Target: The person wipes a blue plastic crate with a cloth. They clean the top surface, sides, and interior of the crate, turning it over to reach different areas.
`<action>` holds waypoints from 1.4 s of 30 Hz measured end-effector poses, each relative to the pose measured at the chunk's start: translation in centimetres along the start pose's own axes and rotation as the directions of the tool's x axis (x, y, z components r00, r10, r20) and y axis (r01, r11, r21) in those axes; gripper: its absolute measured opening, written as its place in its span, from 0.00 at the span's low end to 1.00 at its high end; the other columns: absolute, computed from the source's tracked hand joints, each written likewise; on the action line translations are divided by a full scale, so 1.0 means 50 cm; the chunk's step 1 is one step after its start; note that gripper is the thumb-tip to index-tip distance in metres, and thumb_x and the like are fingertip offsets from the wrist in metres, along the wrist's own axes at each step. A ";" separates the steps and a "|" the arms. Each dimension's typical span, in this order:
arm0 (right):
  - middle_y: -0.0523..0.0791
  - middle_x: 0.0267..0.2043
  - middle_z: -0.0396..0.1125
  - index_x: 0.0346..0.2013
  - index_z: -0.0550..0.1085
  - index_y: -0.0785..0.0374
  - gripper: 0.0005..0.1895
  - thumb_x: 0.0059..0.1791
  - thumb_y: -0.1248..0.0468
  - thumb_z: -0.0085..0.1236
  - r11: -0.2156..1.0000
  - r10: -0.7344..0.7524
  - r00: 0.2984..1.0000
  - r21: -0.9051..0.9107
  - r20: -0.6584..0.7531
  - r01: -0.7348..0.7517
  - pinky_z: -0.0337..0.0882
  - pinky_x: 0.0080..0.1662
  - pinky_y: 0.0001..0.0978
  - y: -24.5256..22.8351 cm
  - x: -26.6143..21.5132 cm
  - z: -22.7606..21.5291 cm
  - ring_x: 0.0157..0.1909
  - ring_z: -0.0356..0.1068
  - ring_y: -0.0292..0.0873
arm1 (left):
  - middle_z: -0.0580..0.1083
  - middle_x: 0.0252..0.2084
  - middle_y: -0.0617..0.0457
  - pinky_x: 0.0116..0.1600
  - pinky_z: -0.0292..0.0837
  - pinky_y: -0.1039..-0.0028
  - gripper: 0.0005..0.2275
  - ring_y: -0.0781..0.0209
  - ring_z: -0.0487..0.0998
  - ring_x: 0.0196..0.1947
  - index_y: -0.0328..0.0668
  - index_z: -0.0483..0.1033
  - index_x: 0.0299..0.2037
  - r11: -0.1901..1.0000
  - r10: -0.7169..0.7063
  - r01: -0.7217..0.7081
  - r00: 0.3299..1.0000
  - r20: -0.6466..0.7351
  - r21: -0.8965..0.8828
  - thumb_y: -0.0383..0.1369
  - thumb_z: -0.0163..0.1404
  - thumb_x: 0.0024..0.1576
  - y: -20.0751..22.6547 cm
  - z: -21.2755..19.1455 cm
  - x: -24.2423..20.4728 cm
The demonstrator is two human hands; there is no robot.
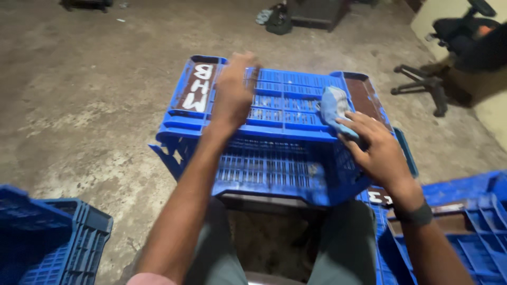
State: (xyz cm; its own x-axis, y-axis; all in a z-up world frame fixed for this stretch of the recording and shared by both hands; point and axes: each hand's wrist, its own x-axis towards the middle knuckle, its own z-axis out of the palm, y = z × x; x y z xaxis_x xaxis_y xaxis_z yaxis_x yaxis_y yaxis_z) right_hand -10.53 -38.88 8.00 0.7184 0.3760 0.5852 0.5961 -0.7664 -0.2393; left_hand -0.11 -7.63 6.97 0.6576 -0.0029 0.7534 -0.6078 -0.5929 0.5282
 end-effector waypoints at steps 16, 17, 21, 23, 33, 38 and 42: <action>0.52 0.56 0.72 0.55 0.75 0.61 0.16 0.52 0.67 0.57 0.992 -0.078 0.977 0.080 -0.197 0.096 0.64 0.63 0.49 -0.201 0.111 0.247 0.61 0.69 0.56 | 0.64 0.70 0.38 0.70 0.56 0.59 0.32 0.40 0.63 0.70 0.48 0.56 0.73 0.808 -0.578 0.486 0.763 0.290 0.332 0.55 0.39 0.62 -0.184 -0.226 -0.042; 0.51 0.57 0.72 0.56 0.75 0.60 0.18 0.50 0.68 0.56 0.989 -0.081 0.987 0.115 -0.143 0.097 0.64 0.63 0.48 -0.182 0.103 0.230 0.61 0.69 0.55 | 0.65 0.69 0.37 0.70 0.57 0.59 0.32 0.39 0.64 0.70 0.50 0.55 0.74 0.786 -0.609 0.514 0.739 0.288 0.345 0.55 0.39 0.62 -0.184 -0.227 -0.043; 0.49 0.57 0.73 0.57 0.75 0.55 0.27 0.43 0.74 0.53 0.995 -0.090 0.995 0.028 -0.034 0.091 0.60 0.67 0.48 -0.089 0.058 0.129 0.63 0.70 0.50 | 0.66 0.67 0.36 0.70 0.59 0.59 0.32 0.39 0.66 0.68 0.55 0.54 0.75 0.743 -0.666 0.581 0.693 0.278 0.332 0.54 0.40 0.61 -0.163 -0.221 -0.047; 0.50 0.54 0.73 0.55 0.77 0.56 0.29 0.40 0.74 0.56 0.994 -0.015 0.999 -0.110 -0.040 0.010 0.53 0.68 0.54 -0.052 0.037 0.090 0.62 0.69 0.50 | 0.66 0.67 0.36 0.69 0.58 0.58 0.32 0.38 0.65 0.68 0.53 0.54 0.74 0.768 -0.636 0.555 0.721 0.277 0.319 0.55 0.40 0.62 -0.153 -0.221 -0.050; 0.52 0.55 0.73 0.52 0.79 0.58 0.18 0.48 0.70 0.58 0.985 0.110 0.939 0.159 -0.325 -0.061 0.68 0.62 0.45 -0.144 0.070 0.238 0.59 0.72 0.56 | 0.62 0.69 0.30 0.72 0.53 0.57 0.40 0.35 0.60 0.71 0.38 0.50 0.74 0.751 -0.650 0.547 0.710 0.269 0.371 0.62 0.32 0.61 -0.174 -0.220 -0.039; 0.49 0.58 0.73 0.54 0.77 0.58 0.19 0.48 0.71 0.57 0.961 -0.008 0.984 0.272 -0.176 0.056 0.66 0.63 0.47 -0.251 0.146 0.302 0.61 0.69 0.54 | 0.61 0.70 0.29 0.73 0.52 0.58 0.41 0.37 0.60 0.72 0.37 0.49 0.75 0.735 -0.672 0.572 0.688 0.275 0.366 0.62 0.32 0.60 -0.193 -0.216 -0.043; 0.49 0.59 0.72 0.57 0.76 0.57 0.25 0.46 0.73 0.58 0.941 -0.189 0.973 0.260 -0.134 0.219 0.63 0.64 0.49 -0.262 0.147 0.281 0.64 0.67 0.55 | 0.59 0.71 0.30 0.73 0.50 0.59 0.40 0.37 0.57 0.72 0.36 0.50 0.74 0.719 -0.689 0.592 0.675 0.264 0.365 0.62 0.32 0.61 -0.183 -0.219 -0.050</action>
State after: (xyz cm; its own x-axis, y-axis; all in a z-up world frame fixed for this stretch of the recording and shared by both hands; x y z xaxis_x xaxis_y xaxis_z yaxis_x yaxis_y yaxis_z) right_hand -8.03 -18.75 4.57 0.5380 0.4411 0.7183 0.8109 -0.5034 -0.2983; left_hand -1.04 6.61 4.54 0.9800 0.1946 0.0409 0.1148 -0.7216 0.6827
